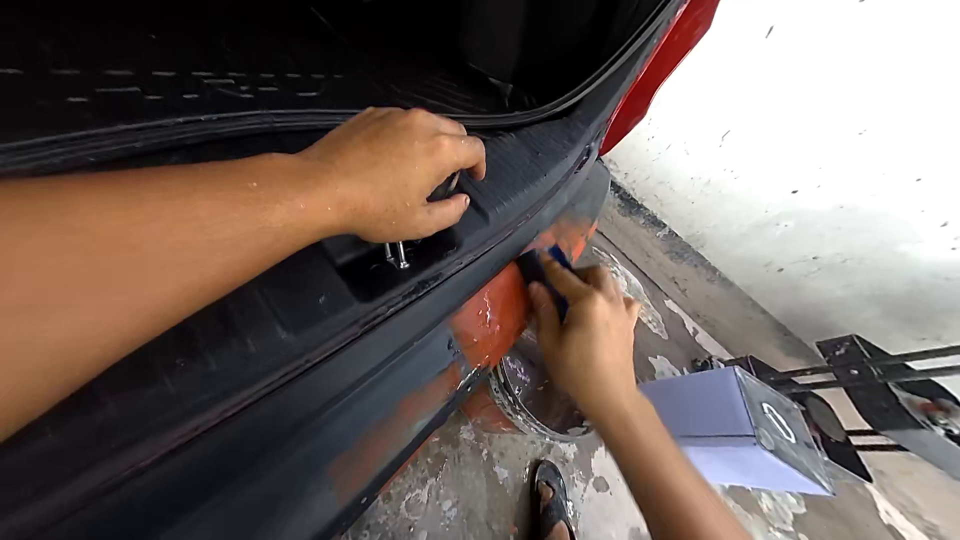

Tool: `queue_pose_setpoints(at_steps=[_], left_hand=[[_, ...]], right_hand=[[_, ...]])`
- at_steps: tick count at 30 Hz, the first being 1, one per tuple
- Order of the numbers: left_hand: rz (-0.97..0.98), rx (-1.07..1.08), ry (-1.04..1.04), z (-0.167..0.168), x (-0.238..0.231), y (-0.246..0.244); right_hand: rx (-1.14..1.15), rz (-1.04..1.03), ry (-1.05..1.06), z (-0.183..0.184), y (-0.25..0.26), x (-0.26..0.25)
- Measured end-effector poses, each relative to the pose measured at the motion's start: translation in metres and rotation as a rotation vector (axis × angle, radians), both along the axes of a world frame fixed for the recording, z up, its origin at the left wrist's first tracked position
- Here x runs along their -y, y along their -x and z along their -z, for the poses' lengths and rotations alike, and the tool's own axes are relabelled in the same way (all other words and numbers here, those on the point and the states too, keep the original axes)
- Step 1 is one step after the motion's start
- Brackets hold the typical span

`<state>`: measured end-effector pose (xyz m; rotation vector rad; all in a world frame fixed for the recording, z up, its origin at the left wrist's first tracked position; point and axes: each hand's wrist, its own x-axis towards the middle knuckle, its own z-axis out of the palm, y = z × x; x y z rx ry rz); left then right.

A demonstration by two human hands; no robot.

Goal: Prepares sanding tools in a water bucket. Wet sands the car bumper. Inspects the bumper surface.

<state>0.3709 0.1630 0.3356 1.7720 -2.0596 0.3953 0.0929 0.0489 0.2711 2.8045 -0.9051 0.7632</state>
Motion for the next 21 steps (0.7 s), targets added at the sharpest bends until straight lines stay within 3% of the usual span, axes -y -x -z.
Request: queue_pose_setpoints(at_steps=[3, 5, 9, 13, 15, 17, 19, 21], left_hand=[[-0.014, 0.0, -0.006, -0.001, 0.002, -0.002], [-0.012, -0.004, -0.007, -0.001, 0.002, -0.002], [-0.001, -0.002, -0.008, 0.001, -0.001, 0.003], [-0.012, 0.0, -0.01, -0.001, 0.001, 0.001], [-0.001, -0.012, -0.011, 0.0, -0.001, 0.0], [0.024, -0.01, -0.005, -0.002, -0.003, 0.0], [0.042, -0.018, -0.006, 0.001, -0.006, 0.004], [0.025, 0.003, 0.014, -0.003, -0.002, 0.0]], right_hand=[[0.022, -0.128, 0.057, 0.005, 0.007, -0.046], [0.019, -0.161, 0.078, 0.006, 0.012, -0.033], [-0.003, 0.027, 0.006, 0.002, 0.005, -0.014], [0.023, -0.12, 0.072, 0.006, 0.012, -0.06], [0.008, -0.123, 0.064, 0.004, 0.013, -0.036], [-0.009, 0.004, 0.014, 0.002, 0.007, -0.014], [-0.006, 0.081, -0.017, -0.001, 0.004, -0.032], [0.007, 0.01, 0.016, 0.0, 0.005, -0.065]])
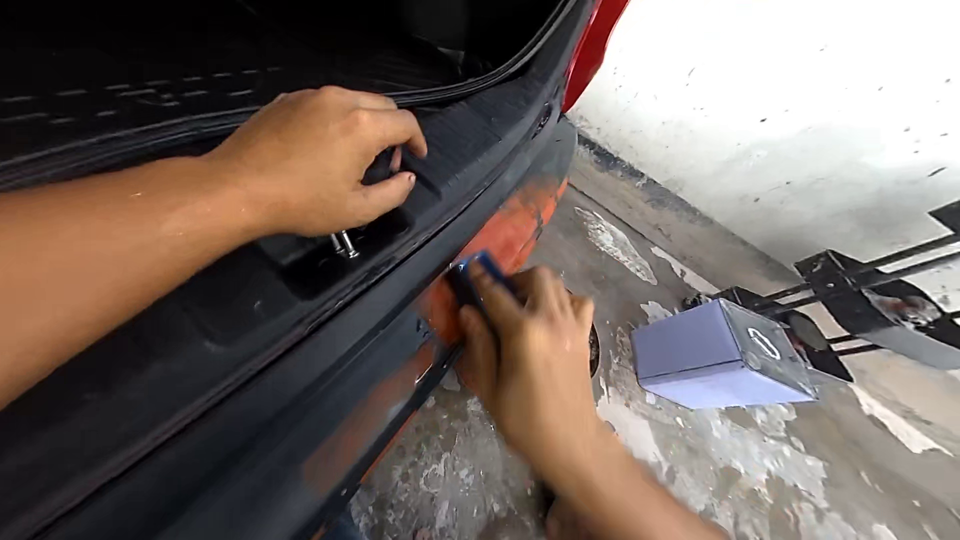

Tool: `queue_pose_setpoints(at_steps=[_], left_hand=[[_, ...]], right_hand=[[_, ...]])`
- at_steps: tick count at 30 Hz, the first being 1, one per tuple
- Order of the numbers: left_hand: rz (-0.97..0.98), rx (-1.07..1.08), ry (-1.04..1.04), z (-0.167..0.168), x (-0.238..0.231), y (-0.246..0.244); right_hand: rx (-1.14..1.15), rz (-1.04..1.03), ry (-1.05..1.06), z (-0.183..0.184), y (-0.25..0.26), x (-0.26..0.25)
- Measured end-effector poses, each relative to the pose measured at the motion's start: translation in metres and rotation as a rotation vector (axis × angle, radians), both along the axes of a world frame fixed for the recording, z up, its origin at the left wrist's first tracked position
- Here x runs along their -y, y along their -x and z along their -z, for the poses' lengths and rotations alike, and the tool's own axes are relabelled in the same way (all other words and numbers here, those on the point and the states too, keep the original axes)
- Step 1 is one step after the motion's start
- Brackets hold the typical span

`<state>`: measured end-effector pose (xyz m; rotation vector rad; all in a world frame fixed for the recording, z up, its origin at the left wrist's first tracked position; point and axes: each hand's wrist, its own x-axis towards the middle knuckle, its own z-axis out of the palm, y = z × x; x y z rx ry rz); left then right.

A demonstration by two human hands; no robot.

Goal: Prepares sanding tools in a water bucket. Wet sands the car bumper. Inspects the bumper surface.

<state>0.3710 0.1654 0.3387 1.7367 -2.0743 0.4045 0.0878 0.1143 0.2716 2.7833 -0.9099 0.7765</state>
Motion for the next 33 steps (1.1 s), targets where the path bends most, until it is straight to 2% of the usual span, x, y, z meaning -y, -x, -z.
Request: queue_pose_setpoints(at_steps=[1, 3, 6, 8, 11, 13, 15, 17, 18, 21, 23, 26, 27, 29, 31, 33], left_hand=[[-0.005, 0.006, -0.002, 0.0, 0.001, -0.001], [-0.012, 0.008, -0.012, 0.001, 0.001, -0.002], [-0.003, 0.004, -0.02, 0.002, -0.001, 0.0], [-0.001, 0.001, -0.006, 0.002, -0.003, 0.002], [-0.018, 0.005, 0.0, 0.002, 0.0, 0.0], [-0.028, 0.005, -0.008, 0.003, 0.0, -0.002], [-0.028, 0.013, -0.018, 0.004, -0.001, -0.001], [-0.02, 0.011, -0.005, 0.005, -0.001, 0.001], [-0.021, 0.007, 0.003, 0.004, -0.002, 0.001], [-0.028, 0.004, 0.005, 0.005, 0.001, -0.001], [-0.033, 0.003, -0.002, 0.006, 0.001, -0.003], [-0.016, 0.005, -0.011, 0.006, 0.0, -0.001], [-0.017, 0.006, -0.007, 0.005, -0.001, 0.0], [-0.023, 0.005, 0.003, 0.005, 0.0, -0.001], [-0.028, 0.003, 0.005, 0.006, 0.002, -0.001], [-0.028, -0.003, 0.0, 0.006, 0.002, -0.002]], right_hand=[[-0.002, -0.047, 0.013, 0.004, 0.004, -0.007], [-0.005, -0.099, 0.022, 0.005, 0.009, 0.012], [-0.016, 0.066, -0.022, 0.003, 0.001, 0.055], [0.0, 0.1, -0.026, -0.002, -0.005, 0.04], [0.014, -0.063, 0.016, 0.005, 0.005, -0.004], [0.029, -0.11, 0.035, 0.01, 0.01, 0.02], [0.01, 0.006, 0.013, 0.008, 0.005, 0.064], [0.006, 0.128, -0.037, 0.005, -0.003, 0.081], [0.012, 0.123, -0.038, 0.002, -0.006, 0.069], [0.028, -0.077, 0.03, 0.008, 0.004, 0.022], [0.026, -0.132, 0.043, 0.011, 0.009, 0.043], [0.013, 0.055, -0.022, 0.007, 0.0, 0.103], [0.021, 0.115, -0.055, 0.005, -0.006, 0.108], [0.039, 0.082, -0.055, -0.001, -0.01, 0.079], [0.037, -0.068, -0.007, 0.006, 0.001, 0.043], [0.033, -0.161, 0.011, 0.011, 0.01, 0.049]])
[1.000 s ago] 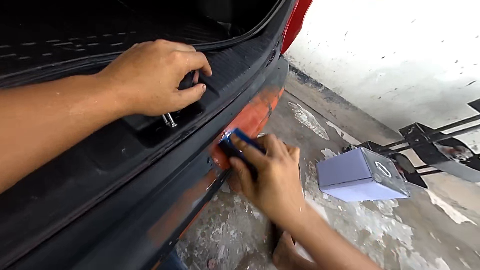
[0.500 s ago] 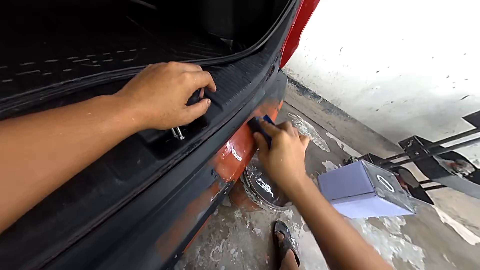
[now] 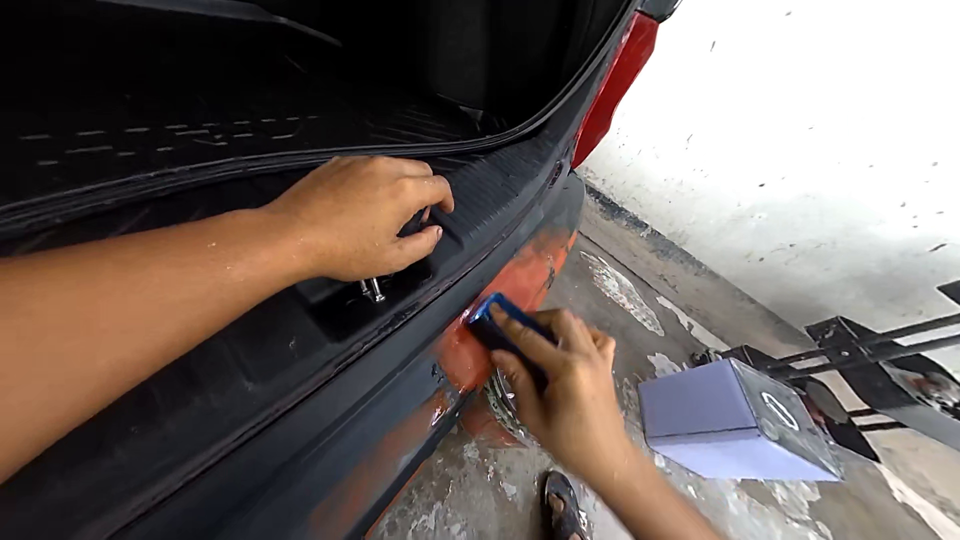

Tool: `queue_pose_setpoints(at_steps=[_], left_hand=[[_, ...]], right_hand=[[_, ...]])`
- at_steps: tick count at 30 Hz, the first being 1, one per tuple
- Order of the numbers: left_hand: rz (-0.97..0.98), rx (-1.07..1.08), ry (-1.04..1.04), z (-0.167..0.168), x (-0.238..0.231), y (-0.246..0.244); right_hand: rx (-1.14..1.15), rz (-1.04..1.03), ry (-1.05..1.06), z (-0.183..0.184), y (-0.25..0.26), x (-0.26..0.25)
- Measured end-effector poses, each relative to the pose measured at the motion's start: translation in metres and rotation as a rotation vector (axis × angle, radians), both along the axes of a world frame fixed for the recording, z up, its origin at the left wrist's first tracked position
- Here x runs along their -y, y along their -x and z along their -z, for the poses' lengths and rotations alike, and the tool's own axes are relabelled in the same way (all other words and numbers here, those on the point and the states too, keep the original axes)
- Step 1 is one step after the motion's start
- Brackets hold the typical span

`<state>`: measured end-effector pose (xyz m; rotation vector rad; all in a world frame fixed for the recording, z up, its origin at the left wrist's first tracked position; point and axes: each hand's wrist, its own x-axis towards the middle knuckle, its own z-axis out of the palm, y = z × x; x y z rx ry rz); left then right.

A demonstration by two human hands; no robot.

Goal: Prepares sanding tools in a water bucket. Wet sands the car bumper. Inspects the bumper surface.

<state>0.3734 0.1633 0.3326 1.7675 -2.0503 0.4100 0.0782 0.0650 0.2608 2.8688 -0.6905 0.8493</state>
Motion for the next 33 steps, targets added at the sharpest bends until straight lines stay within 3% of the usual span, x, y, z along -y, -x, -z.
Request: queue_pose_setpoints(at_steps=[4, 6, 10, 12, 14, 16, 20, 23, 26, 30, 33], left_hand=[[0.013, 0.01, -0.01, 0.0, -0.002, 0.002], [0.008, 0.011, -0.008, 0.0, -0.003, 0.003], [0.007, 0.012, -0.012, -0.001, -0.001, 0.0], [0.023, 0.01, -0.015, -0.001, -0.002, -0.001], [0.03, 0.013, -0.011, -0.001, -0.002, 0.0], [0.031, 0.012, 0.002, -0.002, -0.003, 0.0], [0.019, 0.009, 0.005, -0.002, -0.001, 0.0], [0.016, 0.007, -0.01, -0.001, -0.003, -0.001], [0.019, 0.006, -0.011, -0.002, -0.003, 0.0], [0.019, 0.007, 0.003, -0.003, 0.0, 0.0], [0.008, 0.011, -0.005, -0.002, 0.0, -0.001]], right_hand=[[-0.016, 0.232, -0.086, -0.004, -0.011, 0.067], [0.009, 0.266, -0.091, -0.007, -0.017, 0.046], [-0.002, 0.009, -0.033, -0.001, 0.0, -0.021], [-0.036, 0.019, -0.025, -0.003, 0.002, 0.006], [-0.028, 0.184, -0.066, -0.006, -0.007, 0.043], [0.002, 0.312, -0.109, -0.009, -0.018, 0.043], [0.0, 0.097, -0.039, -0.005, -0.007, -0.041], [-0.019, 0.054, -0.014, -0.002, -0.001, -0.011], [-0.024, 0.287, -0.056, -0.007, -0.015, 0.031], [-0.019, 0.148, -0.017, -0.008, -0.011, -0.035], [-0.014, 0.059, 0.018, -0.002, -0.003, -0.011]])
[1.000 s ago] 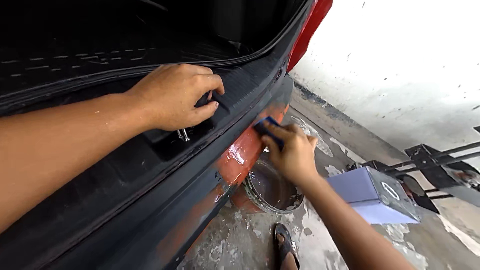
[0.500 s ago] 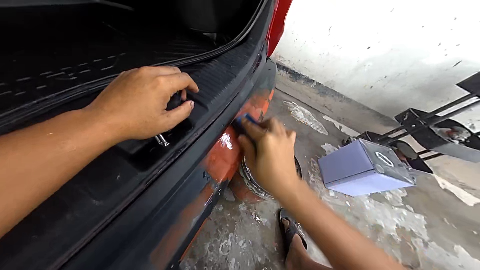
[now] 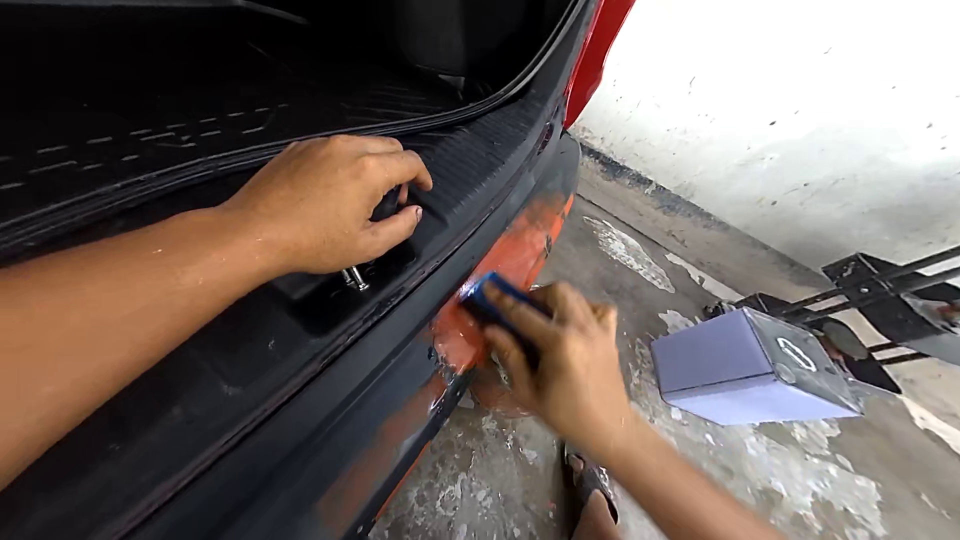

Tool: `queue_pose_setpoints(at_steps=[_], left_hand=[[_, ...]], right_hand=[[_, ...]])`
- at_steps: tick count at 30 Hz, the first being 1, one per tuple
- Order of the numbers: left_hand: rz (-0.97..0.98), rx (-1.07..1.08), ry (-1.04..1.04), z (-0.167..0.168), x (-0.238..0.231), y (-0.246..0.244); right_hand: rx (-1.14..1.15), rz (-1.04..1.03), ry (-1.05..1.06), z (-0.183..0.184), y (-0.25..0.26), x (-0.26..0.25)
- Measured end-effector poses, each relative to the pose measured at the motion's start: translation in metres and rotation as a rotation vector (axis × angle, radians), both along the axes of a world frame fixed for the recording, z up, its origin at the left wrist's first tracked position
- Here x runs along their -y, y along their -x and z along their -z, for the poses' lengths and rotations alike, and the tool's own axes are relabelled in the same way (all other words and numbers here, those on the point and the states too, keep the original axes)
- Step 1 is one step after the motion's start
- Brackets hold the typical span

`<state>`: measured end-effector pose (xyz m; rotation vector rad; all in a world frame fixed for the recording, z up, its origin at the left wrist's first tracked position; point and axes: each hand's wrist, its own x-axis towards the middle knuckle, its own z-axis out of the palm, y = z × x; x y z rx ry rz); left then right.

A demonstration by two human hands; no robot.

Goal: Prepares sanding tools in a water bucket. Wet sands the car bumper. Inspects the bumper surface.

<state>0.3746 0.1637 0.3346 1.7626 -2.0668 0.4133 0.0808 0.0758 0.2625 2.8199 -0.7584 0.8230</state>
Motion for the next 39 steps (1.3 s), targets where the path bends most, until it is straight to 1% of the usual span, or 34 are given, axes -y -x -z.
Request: queue_pose_setpoints(at_steps=[2, 3, 4, 5, 7, 8, 10, 12, 13, 14, 15, 16, 18, 19, 20, 21, 23, 24, 25, 26, 28, 29, 30, 31, 33, 34, 35, 36, 38, 39], left_hand=[[0.004, 0.002, -0.007, 0.0, -0.001, 0.001], [0.007, 0.003, -0.005, 0.0, -0.001, 0.002], [0.005, 0.0, 0.001, 0.0, -0.002, 0.002], [0.004, -0.004, 0.004, -0.001, -0.002, 0.003], [-0.003, -0.003, 0.006, -0.001, 0.0, 0.003], [-0.011, -0.003, 0.002, 0.0, 0.001, 0.003], [-0.019, -0.009, -0.003, 0.001, 0.0, 0.002], [-0.008, -0.009, -0.013, 0.002, -0.002, 0.003], [-0.005, -0.004, -0.011, 0.002, -0.002, 0.003], [-0.006, -0.004, -0.005, 0.002, -0.002, 0.004], [-0.014, -0.004, -0.003, 0.001, -0.002, 0.005], [-0.019, -0.004, -0.004, 0.0, -0.001, 0.005], [-0.021, -0.007, -0.01, 0.0, 0.001, 0.005], [-0.022, -0.011, -0.013, 0.0, 0.001, 0.004], [-0.022, -0.014, -0.017, 0.0, 0.0, 0.004], [-0.02, -0.016, -0.024, 0.001, -0.001, 0.004], [-0.015, -0.009, -0.028, 0.0, -0.001, 0.004], [-0.013, -0.005, -0.025, -0.001, -0.001, 0.005], [-0.014, -0.004, -0.021, -0.001, -0.001, 0.005], [-0.013, -0.006, -0.016, -0.001, -0.001, 0.005], [-0.012, -0.007, -0.015, -0.001, 0.001, 0.005], [-0.012, -0.009, -0.019, 0.0, 0.001, 0.005], [-0.008, -0.008, -0.02, 0.0, 0.001, 0.004], [-0.002, -0.009, -0.021, 0.0, 0.0, 0.003], [0.01, -0.002, -0.025, 0.001, -0.001, 0.004], [0.011, 0.004, -0.02, 0.0, -0.001, 0.003], [0.008, 0.006, -0.014, 0.0, -0.001, 0.003], [0.006, 0.004, -0.011, 0.001, -0.001, 0.003], [0.01, 0.004, -0.003, 0.001, 0.0, 0.003], [0.01, 0.001, -0.003, 0.001, 0.001, 0.002]], right_hand=[[-0.016, 0.132, -0.03, -0.002, -0.006, 0.041], [-0.011, 0.207, -0.056, -0.003, -0.011, 0.052], [-0.004, 0.247, -0.078, -0.007, -0.015, 0.049], [0.008, 0.239, -0.073, -0.009, -0.017, 0.035], [0.027, 0.102, -0.039, -0.006, -0.01, -0.004], [0.022, 0.037, -0.03, -0.002, -0.004, -0.013], [0.008, -0.012, -0.017, 0.001, 0.002, 0.007], [-0.013, 0.099, -0.039, 0.0, -0.003, 0.047], [-0.015, 0.181, -0.055, -0.002, -0.008, 0.061], [-0.014, 0.238, -0.068, -0.004, -0.013, 0.063], [-0.011, 0.25, -0.064, -0.007, -0.017, 0.051], [-0.004, 0.211, -0.045, -0.008, -0.016, 0.03], [0.007, 0.058, 0.007, -0.003, -0.007, -0.008], [0.011, -0.009, 0.018, -0.001, -0.002, -0.01], [0.009, -0.043, 0.02, 0.0, 0.001, 0.001], [-0.005, -0.025, 0.014, 0.0, 0.001, 0.019], [-0.02, 0.109, -0.021, -0.001, -0.005, 0.058], [-0.022, 0.175, -0.039, -0.003, -0.01, 0.066], [-0.024, 0.203, -0.049, -0.006, -0.013, 0.059], [-0.016, 0.176, -0.034, -0.007, -0.013, 0.042], [-0.018, 0.042, 0.004, -0.004, -0.004, 0.0], [-0.021, -0.019, 0.011, -0.002, 0.002, -0.008], [-0.02, -0.059, 0.011, -0.001, 0.005, -0.003], [-0.029, -0.055, 0.006, -0.001, 0.007, 0.012], [-0.043, 0.067, -0.029, -0.003, 0.001, 0.051], [-0.036, 0.138, -0.048, -0.004, -0.005, 0.062], [-0.026, 0.178, -0.061, -0.006, -0.009, 0.06], [-0.02, 0.175, -0.061, -0.008, -0.01, 0.046], [-0.012, 0.039, -0.044, -0.007, -0.001, 0.004], [-0.021, -0.039, -0.044, -0.004, 0.006, -0.008]])
